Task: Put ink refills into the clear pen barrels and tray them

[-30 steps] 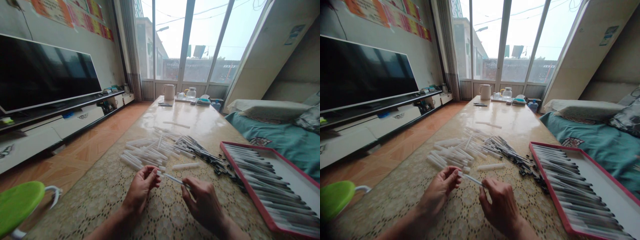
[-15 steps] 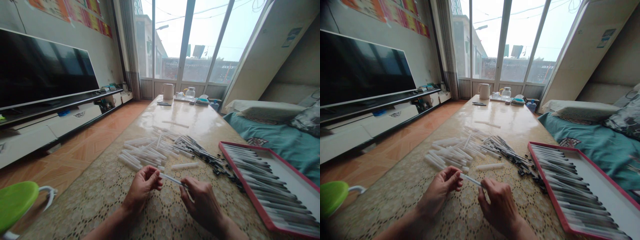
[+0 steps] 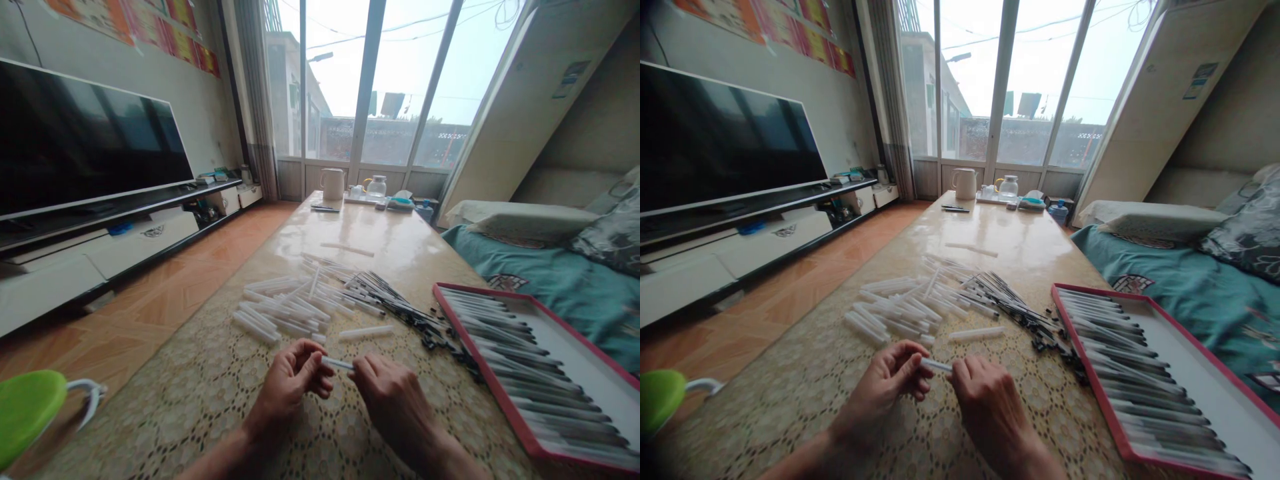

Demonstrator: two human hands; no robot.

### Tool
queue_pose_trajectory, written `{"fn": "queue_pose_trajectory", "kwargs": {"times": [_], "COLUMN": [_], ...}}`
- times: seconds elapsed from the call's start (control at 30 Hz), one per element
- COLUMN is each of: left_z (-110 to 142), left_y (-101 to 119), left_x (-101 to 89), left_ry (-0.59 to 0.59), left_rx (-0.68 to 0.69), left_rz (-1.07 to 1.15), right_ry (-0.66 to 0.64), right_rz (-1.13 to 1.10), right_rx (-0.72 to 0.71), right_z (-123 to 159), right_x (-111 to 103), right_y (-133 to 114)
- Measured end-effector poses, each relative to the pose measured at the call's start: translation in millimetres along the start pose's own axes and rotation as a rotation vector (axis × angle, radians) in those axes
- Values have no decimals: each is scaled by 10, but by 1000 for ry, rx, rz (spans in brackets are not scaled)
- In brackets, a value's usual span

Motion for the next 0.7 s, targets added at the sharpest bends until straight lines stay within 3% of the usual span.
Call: {"fn": "queue_pose_trajectory", "kwargs": {"times": [0.2, 0.47, 0.57, 0.7], "left_z": [10, 34, 3, -34], "left_y": [38, 40, -27, -19], "left_x": [19, 93, 112, 62], "left_ry": [5, -40, -81, -21], "left_rx": [62, 78, 47, 20], "left_rz": [-32, -86, -63, -68], "right_ry": [-75, -320, -317, -230], "right_rz": [-141, -723, -648, -483], "right_rx": [85, 265, 282, 288], "right_z": [41, 50, 33, -13], "right_x": [104, 239, 189, -64], "right_y": [34, 184, 237, 382]}}
Point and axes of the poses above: each hand's wrist, its own z-axis away from the middle knuckle, its own x-axis out of the palm, y = z × x, the point moved 8 cm from there along -z, towards the middle knuckle, and after that the axes turned 4 degrees about x, right-handed, at the moved point
